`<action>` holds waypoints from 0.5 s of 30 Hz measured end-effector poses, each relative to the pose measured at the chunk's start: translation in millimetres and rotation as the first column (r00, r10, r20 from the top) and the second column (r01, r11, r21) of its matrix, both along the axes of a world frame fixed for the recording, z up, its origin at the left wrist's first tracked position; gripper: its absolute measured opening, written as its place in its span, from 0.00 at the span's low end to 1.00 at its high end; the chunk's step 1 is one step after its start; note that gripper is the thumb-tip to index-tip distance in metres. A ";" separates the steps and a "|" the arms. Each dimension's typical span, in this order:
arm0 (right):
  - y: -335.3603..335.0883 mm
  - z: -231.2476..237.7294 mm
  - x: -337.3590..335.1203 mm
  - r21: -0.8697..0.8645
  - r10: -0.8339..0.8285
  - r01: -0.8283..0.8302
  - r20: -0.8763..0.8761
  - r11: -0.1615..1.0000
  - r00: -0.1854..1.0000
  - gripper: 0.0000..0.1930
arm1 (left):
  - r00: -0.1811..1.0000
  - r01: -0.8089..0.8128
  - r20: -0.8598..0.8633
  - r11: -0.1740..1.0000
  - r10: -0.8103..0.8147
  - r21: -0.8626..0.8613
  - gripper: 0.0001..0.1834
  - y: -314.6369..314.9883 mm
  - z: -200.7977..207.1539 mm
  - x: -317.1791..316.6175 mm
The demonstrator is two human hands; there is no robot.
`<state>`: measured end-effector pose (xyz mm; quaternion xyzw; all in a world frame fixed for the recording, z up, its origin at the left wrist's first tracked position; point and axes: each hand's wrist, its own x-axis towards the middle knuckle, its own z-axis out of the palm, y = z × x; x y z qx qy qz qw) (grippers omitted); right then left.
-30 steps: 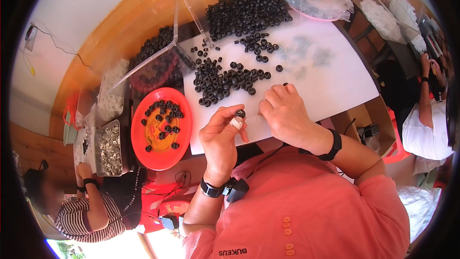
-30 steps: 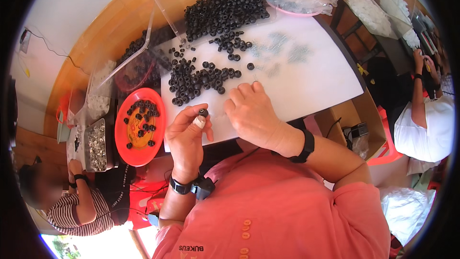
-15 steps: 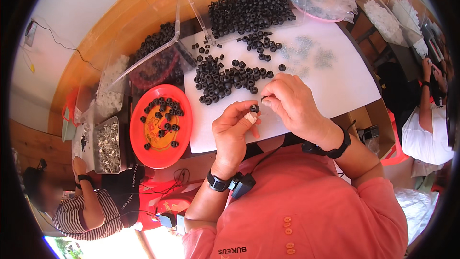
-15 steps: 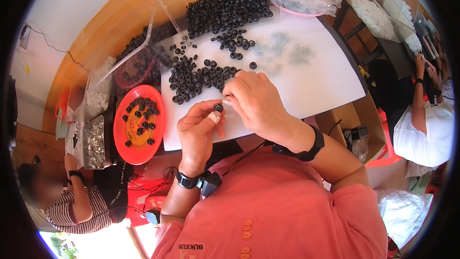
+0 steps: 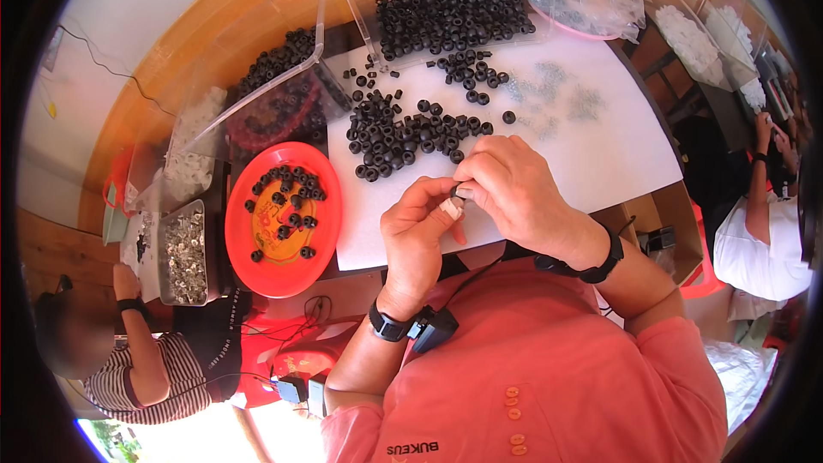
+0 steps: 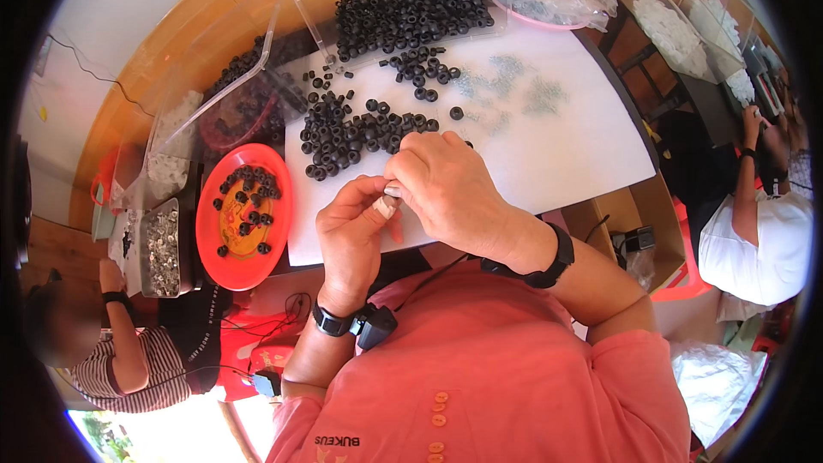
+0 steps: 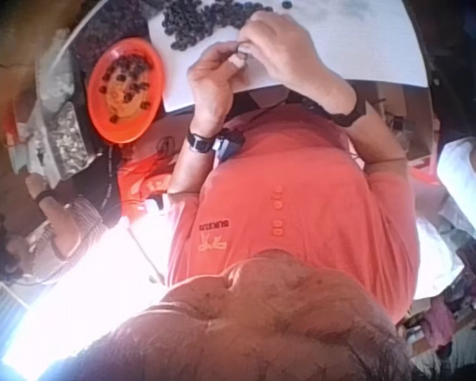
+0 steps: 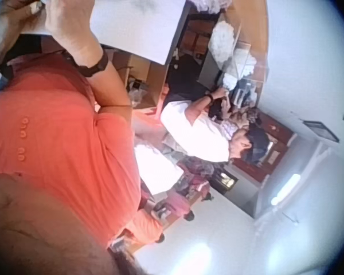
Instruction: Manually assemble small black circular components by inserting and securing small pins.
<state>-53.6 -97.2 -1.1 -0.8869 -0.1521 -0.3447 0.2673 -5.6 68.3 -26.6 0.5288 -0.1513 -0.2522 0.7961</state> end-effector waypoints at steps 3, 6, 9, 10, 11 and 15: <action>0.5 -6.3 -0.3 0.194 0.038 -0.028 -0.052 0.981 0.998 0.07 | 0.999 0.003 0.039 1.000 -0.002 -0.020 0.08 1.1 -2.5 0.1; 8.1 -12.5 -1.2 0.470 0.090 -0.025 -0.116 0.882 0.989 0.04 | 0.999 0.003 0.036 0.999 -0.002 -0.033 0.08 1.5 -2.5 -0.9; 12.1 -13.4 -2.0 0.590 0.133 -0.022 -0.144 0.807 0.981 0.03 | 1.000 -0.008 0.029 1.000 0.009 -0.029 0.08 1.6 -3.2 -2.0; 13.5 -13.7 -2.8 0.590 0.133 -0.022 -0.145 0.807 0.980 0.03 | 1.000 -0.009 0.028 1.000 0.010 -0.029 0.08 1.7 -3.1 -2.5; 15.2 -14.1 -3.9 0.576 0.117 -0.014 -0.142 0.818 0.983 0.03 | 0.999 -0.024 0.025 0.999 0.025 -0.031 0.08 1.9 -2.8 -3.3; 17.5 -21.0 -6.9 0.624 0.135 -0.045 -0.098 0.780 0.986 0.02 | 1.000 -0.015 0.022 0.998 0.016 -0.068 0.07 0.6 -1.8 -2.8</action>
